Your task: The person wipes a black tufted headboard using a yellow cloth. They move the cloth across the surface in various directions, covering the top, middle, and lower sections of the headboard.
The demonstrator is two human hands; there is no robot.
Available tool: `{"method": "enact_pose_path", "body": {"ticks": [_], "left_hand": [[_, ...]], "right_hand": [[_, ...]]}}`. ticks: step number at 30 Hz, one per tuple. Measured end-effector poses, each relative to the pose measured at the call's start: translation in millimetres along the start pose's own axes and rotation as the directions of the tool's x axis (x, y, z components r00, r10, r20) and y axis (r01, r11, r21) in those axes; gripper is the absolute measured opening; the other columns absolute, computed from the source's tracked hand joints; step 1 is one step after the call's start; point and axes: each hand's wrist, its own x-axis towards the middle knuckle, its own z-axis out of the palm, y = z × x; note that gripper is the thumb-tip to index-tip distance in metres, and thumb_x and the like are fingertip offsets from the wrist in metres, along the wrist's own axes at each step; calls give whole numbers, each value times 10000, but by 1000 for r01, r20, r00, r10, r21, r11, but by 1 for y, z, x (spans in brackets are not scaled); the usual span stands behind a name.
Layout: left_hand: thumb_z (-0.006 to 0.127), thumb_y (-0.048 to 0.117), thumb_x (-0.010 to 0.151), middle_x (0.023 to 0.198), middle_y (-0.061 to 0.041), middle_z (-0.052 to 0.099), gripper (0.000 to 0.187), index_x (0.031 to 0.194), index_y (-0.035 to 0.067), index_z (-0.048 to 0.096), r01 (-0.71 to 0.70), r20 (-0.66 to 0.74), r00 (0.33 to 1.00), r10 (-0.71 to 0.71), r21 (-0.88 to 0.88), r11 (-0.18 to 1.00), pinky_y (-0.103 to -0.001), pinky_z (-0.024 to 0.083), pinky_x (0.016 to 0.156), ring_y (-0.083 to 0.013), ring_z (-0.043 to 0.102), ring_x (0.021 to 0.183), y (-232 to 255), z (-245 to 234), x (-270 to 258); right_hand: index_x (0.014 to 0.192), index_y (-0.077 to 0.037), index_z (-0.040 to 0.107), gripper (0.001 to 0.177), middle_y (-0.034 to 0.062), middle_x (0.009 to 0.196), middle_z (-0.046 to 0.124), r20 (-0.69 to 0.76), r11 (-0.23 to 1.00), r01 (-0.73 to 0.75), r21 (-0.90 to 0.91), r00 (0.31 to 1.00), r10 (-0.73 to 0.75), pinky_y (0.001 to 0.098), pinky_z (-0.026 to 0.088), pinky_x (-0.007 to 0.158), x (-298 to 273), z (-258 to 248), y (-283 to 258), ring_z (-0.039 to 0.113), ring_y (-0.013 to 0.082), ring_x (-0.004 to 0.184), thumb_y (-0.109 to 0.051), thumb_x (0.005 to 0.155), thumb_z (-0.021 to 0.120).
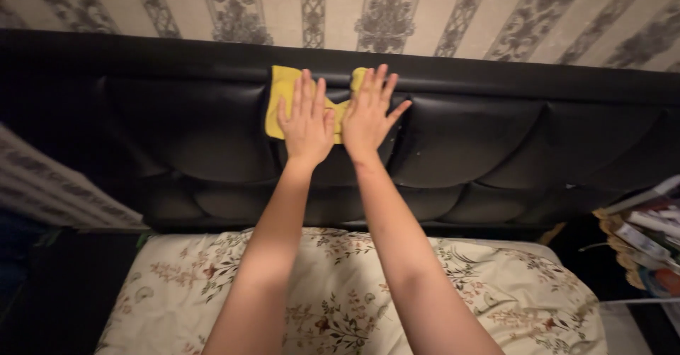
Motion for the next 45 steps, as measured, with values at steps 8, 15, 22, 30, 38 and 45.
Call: {"method": "enact_pose_path", "body": {"ticks": [8, 15, 22, 30, 38, 45], "left_hand": [[615, 183, 902, 1682, 27, 274, 399, 1298, 216, 584, 40, 158, 987, 21, -370, 928, -568, 191, 1211, -179, 279, 1548, -35, -30, 6], [675, 74, 767, 1314, -121, 489, 270, 1020, 161, 639, 139, -128, 977, -170, -216, 966, -575, 405, 895, -387, 474, 1212, 0, -62, 23], [654, 0, 817, 1162, -51, 583, 204, 968, 136, 631, -52, -265, 963, 49, -3, 999, -417, 402, 799, -263, 591, 1102, -8, -32, 24], [615, 480, 965, 1187, -3, 609, 478, 1411, 307, 628, -204, -233, 959, 163, -164, 965, -561, 243, 1081, -188, 587, 1165, -44, -7, 15], [632, 463, 903, 923, 89, 540, 176, 884, 288, 638, 94, -325, 934, -146, -170, 981, -478, 301, 1022, -155, 562, 968, -18, 11, 33], [607, 562, 924, 1115, 9, 572, 328, 1010, 247, 636, 173, -382, 907, -180, -53, 984, -559, 318, 1062, -243, 542, 1137, -6, 17, 24]], "right_hand": [[1561, -268, 431, 525, -15, 1415, 436, -152, 982, 95, 161, 986, -71, 490, 268, 1019, 1, -8, 6, 362, 254, 1346, -305, 1043, 505], [1500, -276, 488, 543, 79, 1090, 541, -332, 990, -142, 24, 933, 142, 525, 452, 692, 41, -78, 34, 533, 359, 877, -612, 1074, 464], [1372, -337, 608, 360, 159, 1457, 527, -259, 954, 50, -294, 957, -130, 525, 340, 1032, 15, -58, 53, 467, 370, 1372, -484, 1050, 671], [1489, -303, 506, 650, 178, 1576, 379, -67, 963, -150, 225, 983, 169, 667, 282, 1160, 14, -28, 4, 269, 449, 1519, -625, 938, 630], [1643, -215, 285, 1083, 308, 1633, 94, -228, 953, -210, 220, 938, 260, 719, 241, 1188, -2, -8, -5, 163, 542, 1526, -673, 817, 815], [1474, -204, 518, 971, 188, 1324, 416, -378, 978, -121, 172, 909, 179, 660, 322, 1127, -2, 2, 1, 392, 483, 1370, -866, 778, 662]]}}
